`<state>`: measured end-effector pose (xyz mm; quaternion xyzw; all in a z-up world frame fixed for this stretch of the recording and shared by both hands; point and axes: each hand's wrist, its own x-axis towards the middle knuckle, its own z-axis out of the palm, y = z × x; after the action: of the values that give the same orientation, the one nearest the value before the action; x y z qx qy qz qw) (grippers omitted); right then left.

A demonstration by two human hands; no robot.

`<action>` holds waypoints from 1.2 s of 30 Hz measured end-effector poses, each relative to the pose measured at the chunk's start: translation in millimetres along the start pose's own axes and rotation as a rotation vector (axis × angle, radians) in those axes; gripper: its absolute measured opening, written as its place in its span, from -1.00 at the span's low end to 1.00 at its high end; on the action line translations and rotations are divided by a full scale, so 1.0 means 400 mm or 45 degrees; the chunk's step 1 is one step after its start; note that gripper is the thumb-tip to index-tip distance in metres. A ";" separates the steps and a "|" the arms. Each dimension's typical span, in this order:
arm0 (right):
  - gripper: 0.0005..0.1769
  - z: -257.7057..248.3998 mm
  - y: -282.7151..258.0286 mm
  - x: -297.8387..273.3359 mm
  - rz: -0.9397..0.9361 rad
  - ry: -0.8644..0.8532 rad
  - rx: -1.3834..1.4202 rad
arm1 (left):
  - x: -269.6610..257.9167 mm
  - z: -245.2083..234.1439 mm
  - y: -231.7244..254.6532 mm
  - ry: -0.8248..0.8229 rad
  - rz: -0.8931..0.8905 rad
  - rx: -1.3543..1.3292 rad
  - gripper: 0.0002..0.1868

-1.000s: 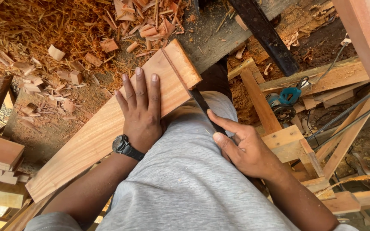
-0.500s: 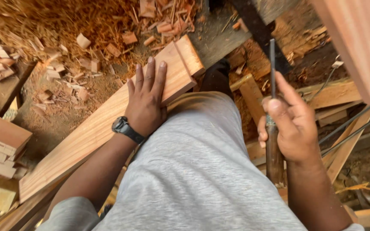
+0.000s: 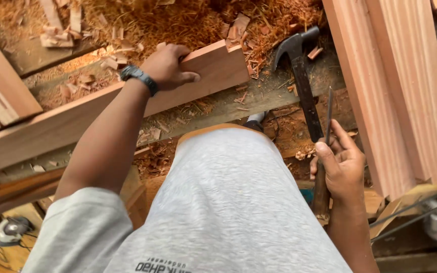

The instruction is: Shaping a wooden joint using a hammer and a chisel

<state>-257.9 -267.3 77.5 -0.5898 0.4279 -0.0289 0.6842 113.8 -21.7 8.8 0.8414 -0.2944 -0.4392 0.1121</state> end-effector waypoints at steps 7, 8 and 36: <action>-0.17 -0.048 -0.013 0.035 -0.100 -0.049 -0.128 | 0.003 0.013 -0.011 0.118 -0.047 0.002 -0.45; -0.18 -0.051 -0.018 0.038 -0.086 -0.043 -0.124 | 0.003 0.015 -0.016 0.133 -0.073 0.040 -0.36; -0.09 -0.069 -0.101 0.086 -0.035 -0.433 -0.184 | -0.048 0.154 0.119 1.343 0.288 0.179 -0.41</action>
<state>-234.6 -320.0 93.9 -0.6397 0.2990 0.0927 0.7019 36.7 -44.1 6.6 0.9161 -0.3155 0.0782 0.2348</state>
